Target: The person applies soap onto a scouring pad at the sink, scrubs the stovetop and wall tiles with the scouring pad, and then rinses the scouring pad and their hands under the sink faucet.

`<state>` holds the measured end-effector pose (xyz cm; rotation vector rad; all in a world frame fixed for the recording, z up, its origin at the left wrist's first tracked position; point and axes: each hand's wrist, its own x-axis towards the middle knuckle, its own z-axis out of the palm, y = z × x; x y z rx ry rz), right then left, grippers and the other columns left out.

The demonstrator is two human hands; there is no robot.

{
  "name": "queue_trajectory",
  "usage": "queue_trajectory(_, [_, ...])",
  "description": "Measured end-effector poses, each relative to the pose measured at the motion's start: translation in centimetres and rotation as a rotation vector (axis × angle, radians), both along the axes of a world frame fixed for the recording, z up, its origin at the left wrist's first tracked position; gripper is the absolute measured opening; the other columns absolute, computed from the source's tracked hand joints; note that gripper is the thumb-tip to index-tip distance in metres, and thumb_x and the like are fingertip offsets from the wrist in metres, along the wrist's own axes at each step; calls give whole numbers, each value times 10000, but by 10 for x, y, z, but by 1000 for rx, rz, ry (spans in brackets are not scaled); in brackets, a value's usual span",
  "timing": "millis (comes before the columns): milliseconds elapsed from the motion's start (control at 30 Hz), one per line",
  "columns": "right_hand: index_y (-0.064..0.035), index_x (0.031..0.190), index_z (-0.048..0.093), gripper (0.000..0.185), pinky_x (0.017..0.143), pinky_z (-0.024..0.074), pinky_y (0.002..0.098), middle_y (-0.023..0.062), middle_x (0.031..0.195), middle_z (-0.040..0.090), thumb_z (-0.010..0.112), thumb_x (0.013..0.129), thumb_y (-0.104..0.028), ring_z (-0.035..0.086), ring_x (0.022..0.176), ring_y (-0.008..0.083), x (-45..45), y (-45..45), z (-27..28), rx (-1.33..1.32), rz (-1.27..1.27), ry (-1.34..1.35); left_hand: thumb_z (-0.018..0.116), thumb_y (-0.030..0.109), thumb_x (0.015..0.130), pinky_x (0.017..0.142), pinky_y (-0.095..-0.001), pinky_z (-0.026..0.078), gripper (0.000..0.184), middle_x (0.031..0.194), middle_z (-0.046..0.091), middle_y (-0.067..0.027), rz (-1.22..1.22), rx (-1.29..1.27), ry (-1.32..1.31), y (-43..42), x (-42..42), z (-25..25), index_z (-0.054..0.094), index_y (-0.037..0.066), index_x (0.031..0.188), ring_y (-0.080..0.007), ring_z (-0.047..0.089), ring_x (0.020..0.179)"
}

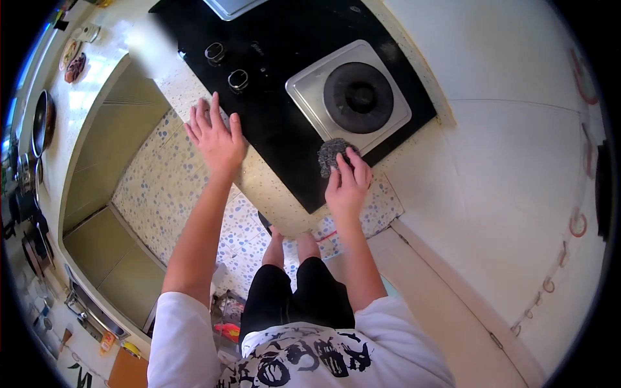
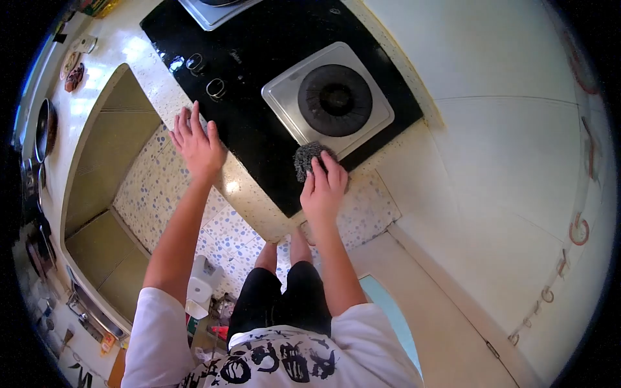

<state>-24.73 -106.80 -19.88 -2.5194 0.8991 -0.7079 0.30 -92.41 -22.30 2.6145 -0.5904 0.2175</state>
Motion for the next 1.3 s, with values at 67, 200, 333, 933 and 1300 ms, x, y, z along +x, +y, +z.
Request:
queue_trajectory(67, [-46,1192,739,297,1049,473,502,104,1366,666,699,899,-72,594,1194,385,-9,-12,-3,44,-16,0,456,464,1068,1299,-569,83,588,1650,396,-151,3,13,-18,0,0,-2,450,223,1604,-361,258,1583])
queue_trajectory(200, [-49,1184,753,306,1042,487,474,111,1287,715,715,881,-57,632,1155,352,-39,-73,-9,-28,-129,20,443,453,1076,1300,-561,85,575,1654,393,-146,6,34,-21,-1,-1,-2,444,229,1606,-356,261,1584])
queue_trajectory(333, [-48,1170,767,313,1030,507,440,115,1239,743,742,858,-41,655,1123,330,-42,-160,-13,-116,-141,19,461,460,1063,1301,-563,87,588,1648,394,-168,7,35,-20,-2,0,-1,452,216,1598,-361,260,1585])
queue_trajectory(933, [-134,1045,840,229,918,561,463,144,1070,715,840,817,-161,686,1043,370,198,-301,16,53,228,316,475,488,1049,1296,-584,93,623,1667,365,-165,30,81,4,-2,1,8,439,210,1606,-372,253,1584])
queue_trajectory(1300, [-70,923,790,110,894,562,471,147,1113,632,721,843,-40,659,1049,364,227,-120,32,115,542,346,452,508,1061,1297,-572,102,611,1658,379,-162,34,81,-3,-2,0,9,442,225,1603,-366,270,1577])
